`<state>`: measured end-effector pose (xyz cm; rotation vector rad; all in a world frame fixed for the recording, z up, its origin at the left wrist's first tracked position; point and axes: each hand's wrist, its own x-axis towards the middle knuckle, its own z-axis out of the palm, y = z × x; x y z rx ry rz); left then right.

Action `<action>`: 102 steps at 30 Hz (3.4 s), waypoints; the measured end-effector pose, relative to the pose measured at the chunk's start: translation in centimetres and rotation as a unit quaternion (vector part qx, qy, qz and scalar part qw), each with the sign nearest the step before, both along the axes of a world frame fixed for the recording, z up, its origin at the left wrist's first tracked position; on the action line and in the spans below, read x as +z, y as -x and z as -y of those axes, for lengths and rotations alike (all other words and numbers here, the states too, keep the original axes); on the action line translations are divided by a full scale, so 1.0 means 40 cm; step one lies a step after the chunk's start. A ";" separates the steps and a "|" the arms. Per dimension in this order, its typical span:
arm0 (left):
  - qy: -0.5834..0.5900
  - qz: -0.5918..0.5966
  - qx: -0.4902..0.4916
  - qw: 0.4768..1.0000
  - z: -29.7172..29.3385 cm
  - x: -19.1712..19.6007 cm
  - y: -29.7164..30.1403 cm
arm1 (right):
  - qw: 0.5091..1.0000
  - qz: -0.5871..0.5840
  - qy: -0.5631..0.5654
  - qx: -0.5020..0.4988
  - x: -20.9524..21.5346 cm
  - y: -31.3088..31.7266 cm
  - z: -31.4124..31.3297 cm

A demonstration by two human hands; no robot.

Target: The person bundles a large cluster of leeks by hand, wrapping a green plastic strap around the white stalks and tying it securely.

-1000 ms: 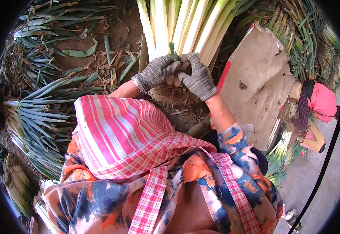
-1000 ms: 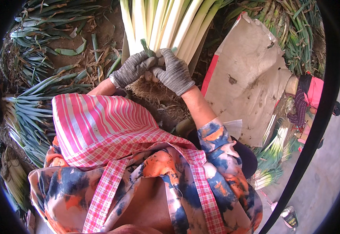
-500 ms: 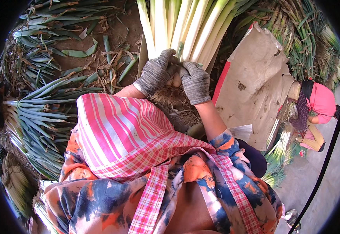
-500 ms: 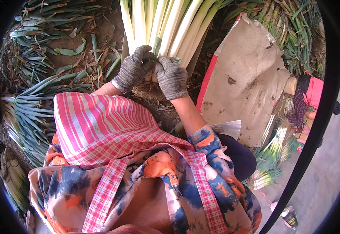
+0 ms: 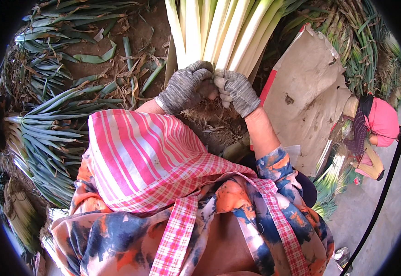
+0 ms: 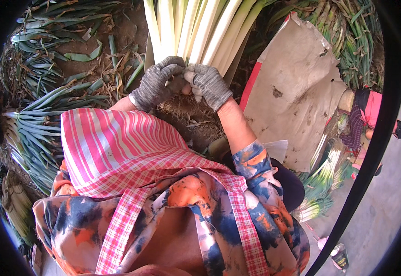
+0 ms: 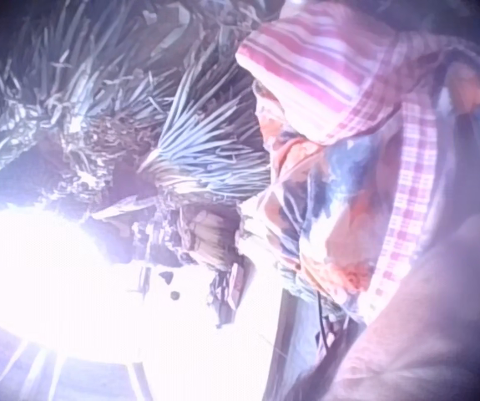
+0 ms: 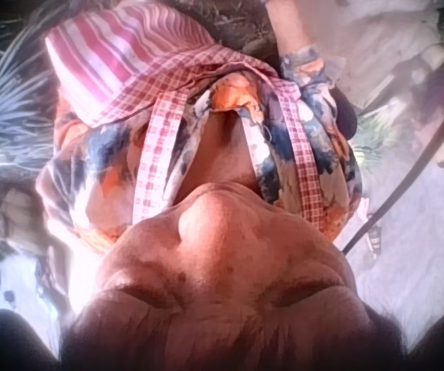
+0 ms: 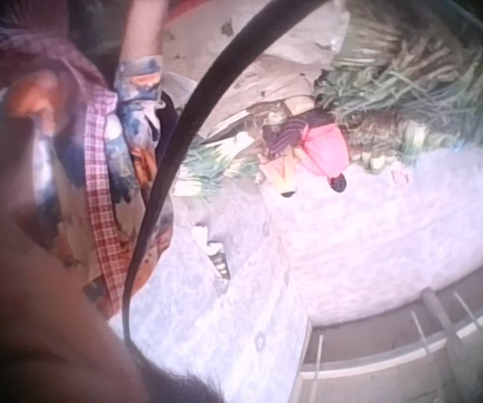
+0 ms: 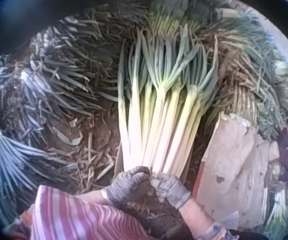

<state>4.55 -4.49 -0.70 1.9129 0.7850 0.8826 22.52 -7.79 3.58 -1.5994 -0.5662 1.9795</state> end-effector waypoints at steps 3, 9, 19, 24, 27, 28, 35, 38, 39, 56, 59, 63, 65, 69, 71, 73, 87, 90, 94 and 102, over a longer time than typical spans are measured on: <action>-0.058 -0.043 -0.001 0.997 -0.010 -0.003 0.007 | 0.983 0.148 -0.094 0.047 0.023 0.025 -0.002; -0.114 -0.199 -0.039 0.973 -0.030 0.029 0.022 | 0.821 0.438 -0.300 0.208 0.030 -0.035 0.004; -0.070 -0.352 -0.008 0.933 -0.023 -0.014 0.040 | 0.933 0.330 -0.140 0.031 0.015 -0.102 0.060; -0.058 -0.360 -0.014 0.931 -0.033 -0.014 0.044 | 0.965 -0.028 -0.230 -0.127 0.043 0.022 0.008; -0.053 -0.335 -0.027 0.940 -0.037 -0.011 0.028 | 0.960 -0.161 -0.108 -0.201 -0.030 -0.077 0.014; -0.071 -0.351 -0.025 0.933 -0.043 0.003 0.022 | 0.966 -0.123 -0.123 -0.189 -0.033 -0.078 -0.004; 0.050 -0.437 -0.122 0.890 -0.062 -0.017 0.056 | 0.963 -0.002 -0.070 -0.260 -0.045 -0.181 0.034; 0.078 -0.481 -0.168 0.857 -0.052 -0.054 0.134 | 0.940 0.088 -0.027 -0.329 -0.028 -0.348 0.114; 0.102 -0.494 -0.154 0.850 -0.045 -0.041 0.163 | 0.942 0.100 -0.067 -0.313 -0.010 -0.401 0.148; 0.303 -0.156 0.016 0.940 -0.279 0.302 0.251 | 0.902 0.385 -0.173 0.087 0.270 -0.491 0.106; 0.286 -0.220 0.042 0.932 -0.307 0.368 0.169 | 0.904 0.353 -0.198 0.136 0.261 -0.438 0.068; 0.294 -0.221 0.015 0.930 -0.335 0.366 0.096 | 0.877 0.398 -0.171 0.208 0.213 -0.430 0.043; 0.303 -0.253 -0.002 0.919 -0.353 0.302 0.040 | 0.870 0.408 -0.152 0.233 0.162 -0.470 0.018; 0.300 -0.349 0.066 0.885 -0.486 0.024 0.064 | 0.886 0.384 -0.125 0.225 0.075 -0.468 -0.047; 0.207 -0.432 0.149 0.865 -0.557 -0.149 0.139 | 0.901 0.358 -0.129 0.210 0.018 -0.445 -0.096; 0.239 -0.412 0.171 0.862 -0.572 -0.212 0.099 | 0.915 0.355 -0.156 0.113 -0.058 -0.474 -0.133; 0.524 0.172 0.253 0.795 -0.724 -0.176 -0.071 | 0.754 0.396 -0.399 -0.340 -0.228 -0.566 -0.521; 0.494 0.197 0.234 0.814 -0.675 -0.093 -0.140 | 0.759 0.383 -0.437 -0.293 -0.151 -0.570 -0.540; 0.472 0.191 0.150 0.848 -0.619 0.040 -0.236 | 0.829 0.138 -0.390 -0.377 -0.159 -0.622 -0.543; 0.116 0.080 0.152 0.978 -0.513 0.006 -0.285 | 0.861 0.068 -0.297 -0.408 -0.201 -0.592 -0.566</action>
